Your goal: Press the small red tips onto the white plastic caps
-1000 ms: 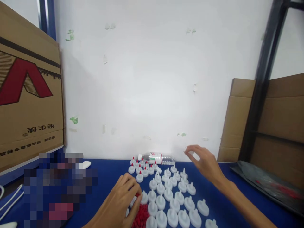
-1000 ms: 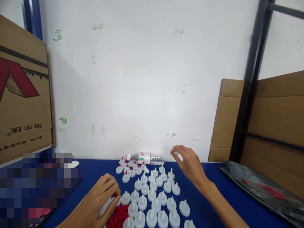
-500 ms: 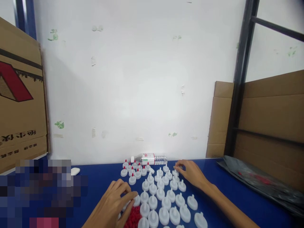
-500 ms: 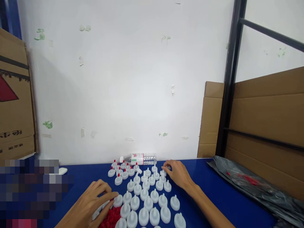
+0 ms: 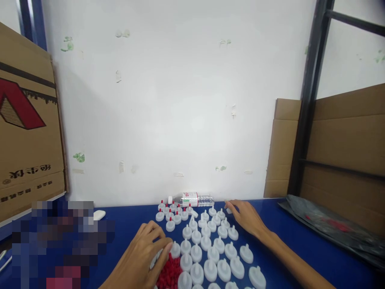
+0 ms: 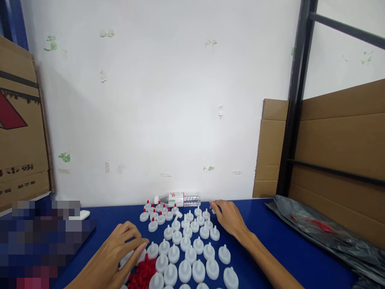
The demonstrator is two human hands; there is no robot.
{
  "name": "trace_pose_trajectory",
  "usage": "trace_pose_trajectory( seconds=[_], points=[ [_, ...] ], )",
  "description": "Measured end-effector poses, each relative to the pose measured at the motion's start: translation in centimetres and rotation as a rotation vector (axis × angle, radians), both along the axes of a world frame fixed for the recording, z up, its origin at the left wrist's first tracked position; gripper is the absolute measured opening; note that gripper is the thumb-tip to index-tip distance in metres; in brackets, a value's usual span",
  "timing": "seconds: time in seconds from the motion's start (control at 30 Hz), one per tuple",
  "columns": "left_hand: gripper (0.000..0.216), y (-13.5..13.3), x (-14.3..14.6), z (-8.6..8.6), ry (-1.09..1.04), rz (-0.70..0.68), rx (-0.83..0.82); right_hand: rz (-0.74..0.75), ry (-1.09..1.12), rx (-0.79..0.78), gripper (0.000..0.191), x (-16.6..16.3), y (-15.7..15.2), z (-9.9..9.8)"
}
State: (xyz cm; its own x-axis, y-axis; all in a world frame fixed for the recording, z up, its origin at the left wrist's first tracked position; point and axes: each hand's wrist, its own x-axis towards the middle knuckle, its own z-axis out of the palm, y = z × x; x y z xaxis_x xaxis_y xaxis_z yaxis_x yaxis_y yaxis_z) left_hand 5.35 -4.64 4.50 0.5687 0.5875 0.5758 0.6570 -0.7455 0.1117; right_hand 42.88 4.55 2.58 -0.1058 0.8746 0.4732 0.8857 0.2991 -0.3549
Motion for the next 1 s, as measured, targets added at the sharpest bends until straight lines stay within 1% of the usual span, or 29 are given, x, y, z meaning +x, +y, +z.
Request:
trace_pose_trajectory(
  seconds=[0.07,0.17,0.23,0.33,0.43,0.57,0.73,0.8,0.9,1.0],
  points=[
    [0.031,0.2,-0.1,0.0,-0.061,0.066,0.001,-0.012,-0.013,-0.017,0.052,0.2,0.0,0.1],
    [0.034,0.6,-0.6,0.2,-0.141,0.163,-0.032,-0.008,-0.043,-0.050,0.045,0.3,-0.2,0.1],
    [0.037,1.0,-0.9,0.2,-0.183,0.200,-0.073,-0.009,-0.060,-0.069,0.041,0.2,-0.3,0.1],
    [0.040,1.7,-1.4,0.2,-0.230,0.236,-0.133,-0.012,-0.080,-0.083,0.042,-0.1,-0.5,0.2],
    [0.036,2.7,-1.4,-0.1,-0.250,0.253,-0.175,-0.008,-0.099,-0.081,0.046,-0.3,-0.7,0.4],
    [0.035,4.6,-0.5,-0.5,-0.220,0.259,-0.241,-0.003,-0.122,-0.069,0.049,-0.4,-0.8,0.6],
    [0.032,8.3,0.5,-0.5,-0.197,0.295,-0.300,0.005,-0.135,-0.035,0.050,-0.4,-1.0,0.7],
    [0.027,9.5,0.8,-0.3,-0.169,0.280,-0.324,0.002,-0.138,-0.010,0.050,-0.4,-1.0,0.7],
    [0.018,9.9,1.3,0.4,-0.114,0.254,-0.338,-0.007,-0.132,0.058,0.049,-0.4,-1.2,1.1],
    [0.020,8.8,1.1,1.2,-0.103,0.259,-0.272,-0.010,-0.095,0.161,0.044,-0.4,-1.5,1.8]
  ],
)
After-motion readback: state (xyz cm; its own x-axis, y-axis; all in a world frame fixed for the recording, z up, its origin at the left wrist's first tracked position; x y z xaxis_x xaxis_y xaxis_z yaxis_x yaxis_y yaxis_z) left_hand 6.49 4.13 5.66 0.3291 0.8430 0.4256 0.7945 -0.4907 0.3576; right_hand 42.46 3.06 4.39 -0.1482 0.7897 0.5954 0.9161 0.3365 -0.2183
